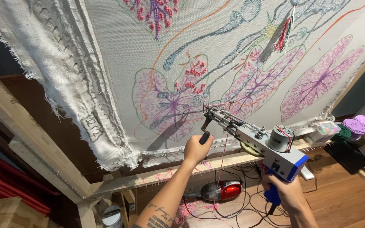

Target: Using a tufting gun to create a patterned rug on a vertical frame.

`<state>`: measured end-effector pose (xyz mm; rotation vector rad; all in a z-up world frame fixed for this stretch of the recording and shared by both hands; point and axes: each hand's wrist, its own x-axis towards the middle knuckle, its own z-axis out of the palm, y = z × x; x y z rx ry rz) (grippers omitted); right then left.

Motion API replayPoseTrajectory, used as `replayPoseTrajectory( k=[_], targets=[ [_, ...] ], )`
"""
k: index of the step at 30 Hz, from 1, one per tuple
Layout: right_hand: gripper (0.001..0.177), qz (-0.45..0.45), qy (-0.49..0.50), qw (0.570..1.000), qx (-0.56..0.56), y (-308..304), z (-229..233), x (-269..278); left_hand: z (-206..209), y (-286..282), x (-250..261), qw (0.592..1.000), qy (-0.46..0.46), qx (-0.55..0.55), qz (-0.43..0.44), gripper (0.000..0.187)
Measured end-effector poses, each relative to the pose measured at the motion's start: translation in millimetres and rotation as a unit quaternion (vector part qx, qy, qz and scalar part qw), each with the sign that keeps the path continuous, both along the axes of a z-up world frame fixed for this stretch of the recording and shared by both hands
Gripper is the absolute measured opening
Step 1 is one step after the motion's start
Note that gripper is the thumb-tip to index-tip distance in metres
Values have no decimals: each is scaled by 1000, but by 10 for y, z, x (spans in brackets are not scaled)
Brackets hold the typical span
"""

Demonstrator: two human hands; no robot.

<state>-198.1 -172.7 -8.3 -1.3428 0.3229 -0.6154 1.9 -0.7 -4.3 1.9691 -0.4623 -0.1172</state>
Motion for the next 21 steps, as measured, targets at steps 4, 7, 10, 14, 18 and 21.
replayPoseTrajectory(
  k=[4,7,10,14,18,21],
  targets=[
    [38,8,-5,1000,-2,-41,-65,11,40,26,-5,1000,-4,-11,-10,42],
    [38,12,-20,1000,3,-91,-111,28,35,29,14,1000,-15,-9,-5,42],
    [39,11,-11,1000,3,-116,-133,53,74,60,8,1000,-19,-12,-5,40],
    [41,28,-30,999,-10,9,-13,103,100,127,8,998,-24,-56,1,41],
    [50,26,-19,999,12,206,174,132,110,203,50,996,-5,-85,19,40],
    [58,46,-26,999,-8,237,196,208,142,278,105,994,-29,-99,21,43]
  ],
)
